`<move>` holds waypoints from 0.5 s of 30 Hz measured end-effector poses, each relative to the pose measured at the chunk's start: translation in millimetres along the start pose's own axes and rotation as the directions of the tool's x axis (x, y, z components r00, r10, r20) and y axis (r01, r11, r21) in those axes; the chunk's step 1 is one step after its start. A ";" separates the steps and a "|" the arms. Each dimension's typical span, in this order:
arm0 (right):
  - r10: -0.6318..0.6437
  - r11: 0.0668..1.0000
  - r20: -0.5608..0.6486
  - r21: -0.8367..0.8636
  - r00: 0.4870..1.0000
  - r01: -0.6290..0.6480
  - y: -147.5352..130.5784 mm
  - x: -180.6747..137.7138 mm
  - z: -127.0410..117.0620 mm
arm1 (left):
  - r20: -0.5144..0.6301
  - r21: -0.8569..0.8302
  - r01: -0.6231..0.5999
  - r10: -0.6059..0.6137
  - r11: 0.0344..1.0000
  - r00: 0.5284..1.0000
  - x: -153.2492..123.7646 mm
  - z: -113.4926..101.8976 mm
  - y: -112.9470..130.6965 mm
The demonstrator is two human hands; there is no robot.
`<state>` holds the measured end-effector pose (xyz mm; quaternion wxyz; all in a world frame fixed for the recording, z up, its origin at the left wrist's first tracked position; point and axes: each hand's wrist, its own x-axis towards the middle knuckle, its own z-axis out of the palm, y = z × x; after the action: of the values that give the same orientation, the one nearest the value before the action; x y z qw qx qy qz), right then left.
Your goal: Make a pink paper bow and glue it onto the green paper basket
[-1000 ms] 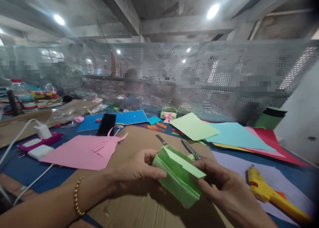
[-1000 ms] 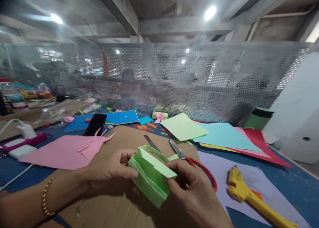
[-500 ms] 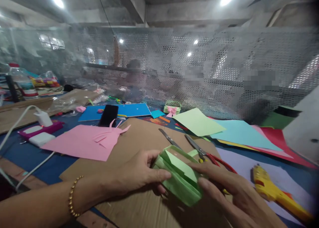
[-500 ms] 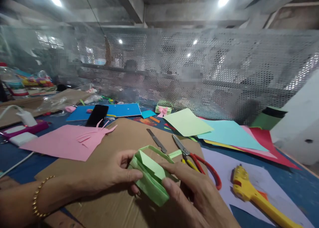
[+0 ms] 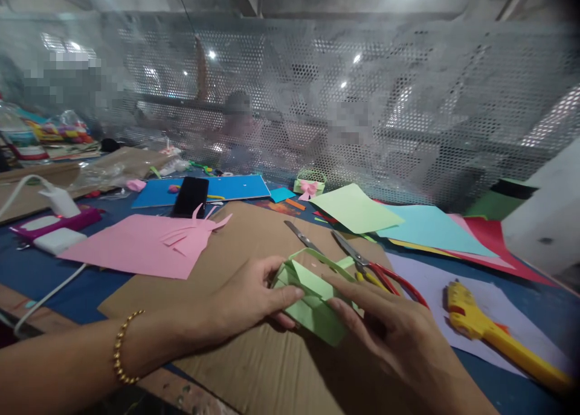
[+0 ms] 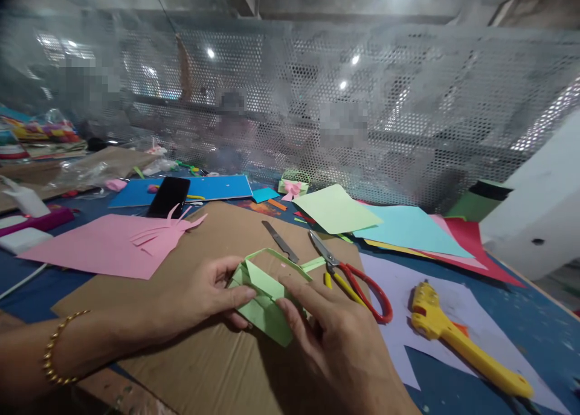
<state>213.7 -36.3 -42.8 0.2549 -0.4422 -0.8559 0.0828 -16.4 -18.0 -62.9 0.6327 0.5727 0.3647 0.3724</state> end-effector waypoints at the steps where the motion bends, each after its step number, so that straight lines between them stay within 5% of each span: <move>1: 0.003 1.000 -0.011 -0.010 1.000 -0.003 -0.9 -0.2 0.4 | -0.006 0.001 0.001 -0.001 1.000 1.000 -0.3 0.3 -0.3; 15: 0.044 0.999 -0.058 -0.001 0.997 -0.044 4.5 0.2 7.1 | 0.058 -0.058 -0.015 0.018 0.998 0.998 -3.9 1.0 -10.4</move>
<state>213.2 -32.8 -50.5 0.2772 -0.4633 -0.8384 0.0748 -16.7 -22.6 -73.1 0.6562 0.5679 0.3305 0.3710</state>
